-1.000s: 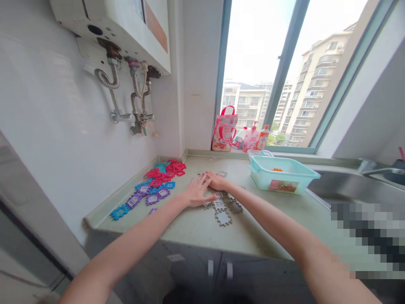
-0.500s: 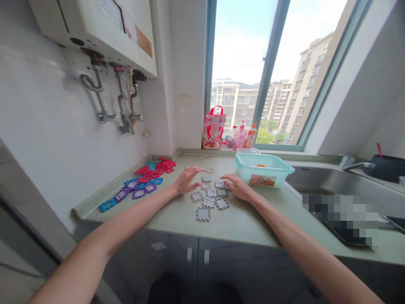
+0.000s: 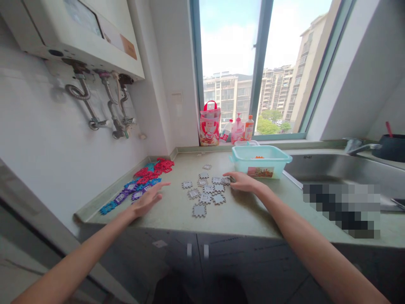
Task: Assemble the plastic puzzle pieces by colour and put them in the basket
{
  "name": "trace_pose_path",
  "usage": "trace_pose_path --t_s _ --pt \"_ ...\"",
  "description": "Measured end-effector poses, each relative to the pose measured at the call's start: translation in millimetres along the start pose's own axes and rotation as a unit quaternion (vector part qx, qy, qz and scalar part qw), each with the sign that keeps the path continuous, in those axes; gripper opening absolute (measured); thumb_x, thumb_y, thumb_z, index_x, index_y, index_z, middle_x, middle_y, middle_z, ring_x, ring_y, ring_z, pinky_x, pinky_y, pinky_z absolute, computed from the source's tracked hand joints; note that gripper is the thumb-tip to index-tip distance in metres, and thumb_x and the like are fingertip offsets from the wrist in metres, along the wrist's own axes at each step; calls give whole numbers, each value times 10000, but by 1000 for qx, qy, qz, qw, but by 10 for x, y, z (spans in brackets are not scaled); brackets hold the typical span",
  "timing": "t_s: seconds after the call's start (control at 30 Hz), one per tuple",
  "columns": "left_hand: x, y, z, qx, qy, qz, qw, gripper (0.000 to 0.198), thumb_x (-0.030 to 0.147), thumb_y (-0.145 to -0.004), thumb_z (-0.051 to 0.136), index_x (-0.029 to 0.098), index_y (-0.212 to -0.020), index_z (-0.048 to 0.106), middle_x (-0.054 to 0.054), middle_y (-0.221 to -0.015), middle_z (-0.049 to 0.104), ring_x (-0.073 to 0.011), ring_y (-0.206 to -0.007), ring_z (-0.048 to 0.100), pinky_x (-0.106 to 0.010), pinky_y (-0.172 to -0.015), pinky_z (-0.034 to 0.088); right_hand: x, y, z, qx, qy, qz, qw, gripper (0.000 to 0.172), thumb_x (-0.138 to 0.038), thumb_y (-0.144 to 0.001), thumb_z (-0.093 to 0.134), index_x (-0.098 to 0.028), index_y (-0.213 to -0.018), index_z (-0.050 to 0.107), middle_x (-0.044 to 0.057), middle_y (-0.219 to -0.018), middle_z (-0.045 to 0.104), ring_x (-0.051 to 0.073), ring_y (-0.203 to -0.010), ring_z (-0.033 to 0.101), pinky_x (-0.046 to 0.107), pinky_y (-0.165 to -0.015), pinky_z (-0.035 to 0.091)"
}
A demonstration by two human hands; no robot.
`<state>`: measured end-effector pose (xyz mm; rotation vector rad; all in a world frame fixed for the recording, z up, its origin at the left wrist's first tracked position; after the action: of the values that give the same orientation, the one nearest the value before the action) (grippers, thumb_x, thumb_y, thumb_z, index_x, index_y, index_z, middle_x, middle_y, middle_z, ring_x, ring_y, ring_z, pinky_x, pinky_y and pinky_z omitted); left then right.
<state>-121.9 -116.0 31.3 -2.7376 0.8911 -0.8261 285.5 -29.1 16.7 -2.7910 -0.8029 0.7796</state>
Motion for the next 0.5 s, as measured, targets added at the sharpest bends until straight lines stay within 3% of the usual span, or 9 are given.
trace_pose_path --t_s 0.13,0.23,0.37,0.5 --pt "59 -432 -102 1 -145 53 988 596 707 -969 478 265 -1286 721 -114 -1335 714 -320 -1305 600 -485 -1201 393 -31 43 -4 15 14 8 1000 516 -130 -786 652 -203 -1287 750 101 -1304 764 296 -1196 718 390 -1091 516" --pt "120 -789 10 -30 -196 41 979 544 666 -886 639 245 -1210 753 -105 -1172 766 -306 -1147 674 -421 -1082 476 -20 27 -49 52 53 20 997 564 -114 -782 649 -185 -1338 718 116 -1290 766 300 -1177 722 392 -1075 523" --pt "13 -1196 230 -103 -161 -15 981 558 651 -711 789 246 -1095 792 -70 -1064 784 -253 -933 710 -299 -814 518 -30 -12 -104 112 60 2 992 590 -102 -797 619 -196 -1376 684 101 -1321 748 271 -1167 718 379 -1081 515" --pt "-156 -1533 345 -172 -81 -49 980 461 549 -613 842 247 -959 805 -28 -960 792 -208 -835 706 -252 -702 496 -32 -45 -23 81 38 -7 996 582 -142 -782 653 -183 -1362 683 108 -1256 770 270 -1111 732 369 -1011 552"
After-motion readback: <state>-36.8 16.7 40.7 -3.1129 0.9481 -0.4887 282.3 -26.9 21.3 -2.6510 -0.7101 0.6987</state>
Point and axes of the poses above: each hand's wrist, its own y-axis away from the middle knuckle, its own z-axis out of the palm, x = y × z, the point moved 8 cm from there along -y, towards the middle knuckle
